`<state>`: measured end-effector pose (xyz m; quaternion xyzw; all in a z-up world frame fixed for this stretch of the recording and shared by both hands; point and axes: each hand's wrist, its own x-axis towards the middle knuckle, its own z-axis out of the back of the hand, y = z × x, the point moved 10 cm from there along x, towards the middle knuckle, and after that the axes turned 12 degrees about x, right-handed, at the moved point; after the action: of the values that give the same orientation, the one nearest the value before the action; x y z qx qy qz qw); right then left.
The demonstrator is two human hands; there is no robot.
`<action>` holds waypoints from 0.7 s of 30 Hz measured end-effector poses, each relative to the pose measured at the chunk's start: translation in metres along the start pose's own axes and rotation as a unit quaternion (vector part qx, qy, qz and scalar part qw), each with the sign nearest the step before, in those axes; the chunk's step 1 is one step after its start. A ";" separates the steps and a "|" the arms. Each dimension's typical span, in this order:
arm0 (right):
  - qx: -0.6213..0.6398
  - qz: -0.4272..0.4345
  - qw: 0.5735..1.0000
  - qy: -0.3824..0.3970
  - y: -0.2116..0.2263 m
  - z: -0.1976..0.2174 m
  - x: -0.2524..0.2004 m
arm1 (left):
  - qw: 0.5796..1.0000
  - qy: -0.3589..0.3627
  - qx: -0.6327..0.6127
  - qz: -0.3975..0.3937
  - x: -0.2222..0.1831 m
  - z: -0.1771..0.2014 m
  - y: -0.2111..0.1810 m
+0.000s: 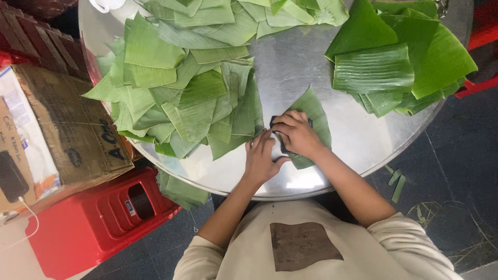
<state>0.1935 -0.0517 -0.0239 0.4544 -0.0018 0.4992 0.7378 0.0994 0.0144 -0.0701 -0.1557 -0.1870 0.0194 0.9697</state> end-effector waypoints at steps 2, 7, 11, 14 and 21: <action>0.003 0.000 1.000 -0.001 0.005 0.007 0.000 | 1.000 0.010 -0.008 0.005 -0.001 0.006 -0.003; 0.024 -0.001 1.000 0.003 -0.008 0.000 -0.006 | 0.999 0.037 0.010 -0.004 0.000 0.013 -0.009; 0.027 0.003 1.000 0.006 -0.020 -0.005 -0.011 | 0.995 0.037 0.076 -0.045 0.002 0.020 -0.024; 0.056 0.004 0.998 0.004 -0.024 -0.005 -0.010 | 0.987 0.044 0.128 -0.082 0.005 0.023 -0.032; 0.033 0.015 0.999 -0.008 -0.026 -0.004 -0.011 | 0.977 0.051 0.177 -0.111 0.013 0.022 -0.034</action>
<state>0.2055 -0.0595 -0.0490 0.4825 0.0023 0.5069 0.7143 0.1022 -0.0106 -0.0351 0.0397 -0.1470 -0.0631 0.9863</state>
